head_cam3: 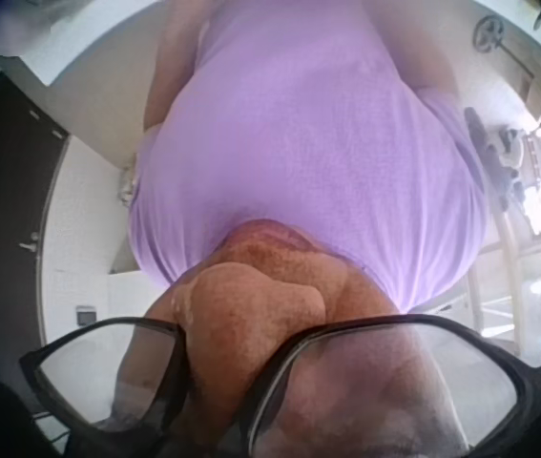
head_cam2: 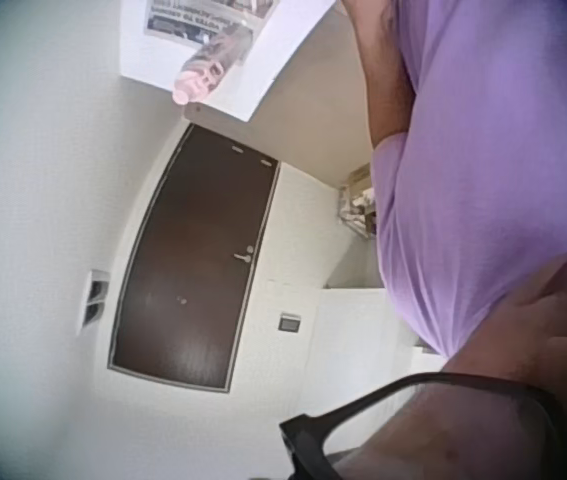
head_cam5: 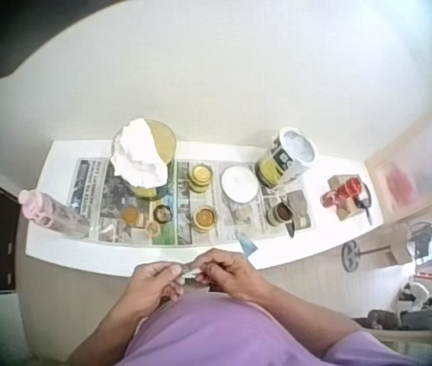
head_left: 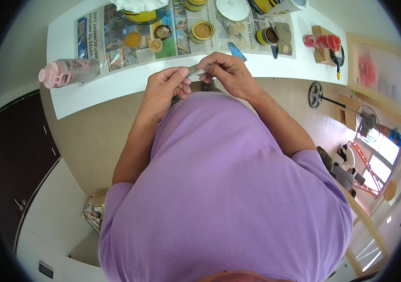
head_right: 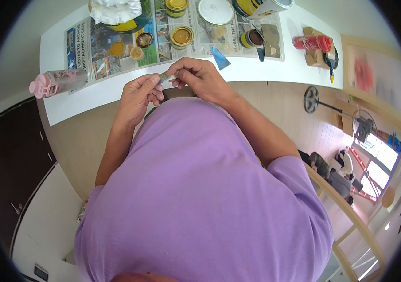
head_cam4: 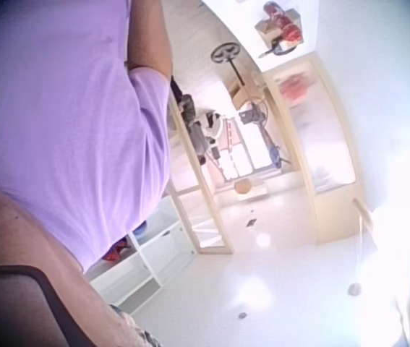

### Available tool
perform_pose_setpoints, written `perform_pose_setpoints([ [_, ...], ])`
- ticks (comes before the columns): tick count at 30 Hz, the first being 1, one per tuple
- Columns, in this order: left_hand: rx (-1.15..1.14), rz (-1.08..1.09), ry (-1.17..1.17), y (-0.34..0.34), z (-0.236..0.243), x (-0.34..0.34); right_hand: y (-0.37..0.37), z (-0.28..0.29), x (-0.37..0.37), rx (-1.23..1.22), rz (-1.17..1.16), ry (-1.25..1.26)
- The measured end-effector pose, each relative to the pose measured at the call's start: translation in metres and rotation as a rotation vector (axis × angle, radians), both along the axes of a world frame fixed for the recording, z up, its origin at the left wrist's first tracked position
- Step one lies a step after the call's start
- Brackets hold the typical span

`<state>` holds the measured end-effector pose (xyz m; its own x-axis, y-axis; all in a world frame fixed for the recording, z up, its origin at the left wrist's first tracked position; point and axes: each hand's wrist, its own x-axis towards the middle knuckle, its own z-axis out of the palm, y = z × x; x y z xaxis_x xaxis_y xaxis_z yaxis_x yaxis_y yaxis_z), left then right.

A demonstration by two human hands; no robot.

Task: The person opens a small tube of paint and squeezes its contents into a small container. They then use a wooden stick to stir the mixture, adding more paint from other containers as needed. The person wipes the table surface with a tissue and continues mixing the paint in the container.

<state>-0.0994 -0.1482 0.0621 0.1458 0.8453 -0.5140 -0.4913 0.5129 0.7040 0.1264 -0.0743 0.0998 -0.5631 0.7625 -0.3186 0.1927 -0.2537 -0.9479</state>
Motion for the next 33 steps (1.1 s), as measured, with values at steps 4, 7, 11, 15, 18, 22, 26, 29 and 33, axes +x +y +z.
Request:
perform_pose_setpoints([
  [4, 0.041, -0.058, 0.122, -0.007, -0.008, 0.006, -0.021, 0.012, 0.001, -0.078, -0.082, -0.013],
  [7, 0.062, -0.089, 0.176, -0.012, -0.004, 0.010, -0.029, 0.008, 0.006, -0.139, -0.105, -0.026],
  [11, 0.106, -0.128, 0.274, -0.017, 0.005, 0.021, -0.031, 0.000, 0.027, -0.204, -0.052, 0.021],
  [15, 0.146, -0.171, 0.359, -0.023, 0.014, 0.045, -0.033, 0.005, 0.055, -0.167, 0.024, 0.012],
  [18, 0.164, -0.214, 0.400, -0.029, 0.021, 0.075, -0.035, 0.002, 0.078, -0.130, 0.081, -0.014],
  [22, 0.165, -0.293, 0.532, -0.037, 0.028, 0.106, -0.049, 0.001, 0.114, 0.010, 0.076, -0.077],
  [26, 0.174, -0.406, 0.673, -0.047, 0.050, 0.131, -0.057, 0.013, 0.149, 0.227, 0.194, -0.245],
  [29, 0.155, -0.477, 0.729, -0.052, 0.061, 0.147, -0.060, 0.016, 0.173, 0.255, 0.249, -0.252],
  [33, 0.166, -0.521, 0.682, -0.063, 0.065, 0.162, -0.069, 0.006, 0.207, 0.233, 0.230, -0.024],
])
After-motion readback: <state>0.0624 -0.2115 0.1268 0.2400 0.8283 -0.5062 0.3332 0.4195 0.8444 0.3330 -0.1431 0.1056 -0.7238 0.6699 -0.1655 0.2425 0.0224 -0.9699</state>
